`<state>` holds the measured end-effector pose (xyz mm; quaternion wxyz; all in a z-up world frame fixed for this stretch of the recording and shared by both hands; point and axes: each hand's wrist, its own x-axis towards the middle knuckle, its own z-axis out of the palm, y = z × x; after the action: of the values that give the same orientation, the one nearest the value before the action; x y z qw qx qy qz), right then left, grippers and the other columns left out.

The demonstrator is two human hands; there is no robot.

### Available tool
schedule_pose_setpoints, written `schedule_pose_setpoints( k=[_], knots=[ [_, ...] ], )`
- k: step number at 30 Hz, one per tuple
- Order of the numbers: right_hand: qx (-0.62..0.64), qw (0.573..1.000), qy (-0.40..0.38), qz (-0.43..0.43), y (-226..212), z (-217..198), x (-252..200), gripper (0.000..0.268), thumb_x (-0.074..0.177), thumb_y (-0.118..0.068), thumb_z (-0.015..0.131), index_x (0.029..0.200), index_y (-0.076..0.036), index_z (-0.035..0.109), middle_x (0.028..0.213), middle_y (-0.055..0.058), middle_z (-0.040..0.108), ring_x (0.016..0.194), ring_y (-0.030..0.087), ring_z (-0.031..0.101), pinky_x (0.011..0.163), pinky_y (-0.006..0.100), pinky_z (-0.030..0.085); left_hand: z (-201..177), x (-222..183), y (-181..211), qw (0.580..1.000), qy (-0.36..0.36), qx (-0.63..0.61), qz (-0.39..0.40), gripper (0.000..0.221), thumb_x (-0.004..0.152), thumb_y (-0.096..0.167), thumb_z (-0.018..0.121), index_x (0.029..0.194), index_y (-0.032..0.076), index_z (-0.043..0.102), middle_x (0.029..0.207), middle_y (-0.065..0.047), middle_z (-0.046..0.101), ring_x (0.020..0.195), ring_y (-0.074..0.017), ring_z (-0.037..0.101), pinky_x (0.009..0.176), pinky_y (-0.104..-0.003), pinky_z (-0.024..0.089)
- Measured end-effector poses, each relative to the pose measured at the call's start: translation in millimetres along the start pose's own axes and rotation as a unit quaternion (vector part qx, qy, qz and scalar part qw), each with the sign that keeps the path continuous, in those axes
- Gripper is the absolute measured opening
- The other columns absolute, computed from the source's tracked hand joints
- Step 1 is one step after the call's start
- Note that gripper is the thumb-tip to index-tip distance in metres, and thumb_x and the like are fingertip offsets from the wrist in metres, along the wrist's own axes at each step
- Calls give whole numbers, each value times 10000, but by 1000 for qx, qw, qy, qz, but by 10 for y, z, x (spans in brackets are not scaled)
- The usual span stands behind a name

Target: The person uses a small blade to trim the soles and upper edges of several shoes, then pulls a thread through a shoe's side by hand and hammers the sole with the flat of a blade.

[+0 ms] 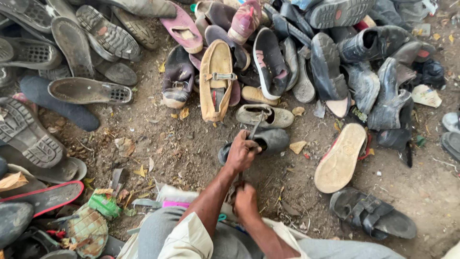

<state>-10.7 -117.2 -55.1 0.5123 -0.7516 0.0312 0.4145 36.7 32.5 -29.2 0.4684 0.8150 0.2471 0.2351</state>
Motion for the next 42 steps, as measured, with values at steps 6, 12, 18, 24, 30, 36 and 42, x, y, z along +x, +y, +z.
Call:
schedule_pose_setpoints(
  k=[6, 12, 18, 24, 30, 36, 42],
  knots=[
    [77, 994, -39, 60, -239, -131, 30, 234, 1019, -151, 469, 1080, -50, 672, 522, 14, 445, 351, 141, 332, 338, 352, 234, -238, -78, 418, 989, -78, 119, 35, 328, 844, 194, 788, 1163, 188, 716, 1286, -187, 573, 1133, -325, 578, 959, -482, 508],
    [59, 995, -80, 27, -220, -209, 18, 180, 1035, -145, 541, 1082, -6, 644, 500, 27, 451, 322, 132, 306, 307, 341, 215, -697, -330, 859, 917, -168, 359, 34, 792, 867, -57, 523, 1592, 158, 290, 1185, -130, 663, 1137, -290, 597, 1043, -478, 413],
    [-4, 997, -75, -3, -176, -344, 75, 230, 1035, -188, 512, 1013, -63, 704, 499, 43, 504, 323, 140, 344, 323, 335, 238, -595, -472, 818, 901, -128, 393, 129, 832, 875, 0, 506, 1639, 42, 180, 1172, -136, 656, 1133, -299, 578, 1065, -450, 394],
    [-11, 997, -82, 5, -151, -460, 99, 242, 1030, -172, 504, 993, -44, 705, 538, 39, 565, 367, 130, 368, 356, 337, 253, -465, -640, 750, 886, -92, 422, 172, 569, 863, 127, 553, 1409, -9, 475, 1145, -162, 635, 1098, -303, 577, 1000, -442, 407],
    [-47, 996, -69, -18, -60, -486, 146, 255, 1018, -151, 506, 1009, -17, 723, 583, 70, 563, 405, 168, 420, 390, 377, 303, -372, -590, 828, 856, -237, 457, 47, 232, 973, 257, 563, 911, 92, 715, 931, -102, 675, 964, -249, 622, 934, -414, 440],
    [-283, 954, -38, -90, 88, -920, 629, 267, 993, -157, 504, 1044, -26, 732, 846, 130, 741, 698, 238, 690, 610, 406, 541, 26, -616, 676, 949, -110, 267, 124, 265, 974, 308, 653, 828, 93, 700, 869, -124, 680, 804, -297, 652, 807, -438, 459],
    [-380, 914, 25, -140, 178, -1012, 1051, 281, 987, -201, 537, 1060, -12, 731, 1015, 304, 698, 921, 454, 688, 768, 513, 524, 202, -549, 587, 970, -85, 201, 107, 261, 903, 320, 700, 761, 102, 698, 813, -97, 657, 773, -310, 644, 780, -449, 457]
  ],
)
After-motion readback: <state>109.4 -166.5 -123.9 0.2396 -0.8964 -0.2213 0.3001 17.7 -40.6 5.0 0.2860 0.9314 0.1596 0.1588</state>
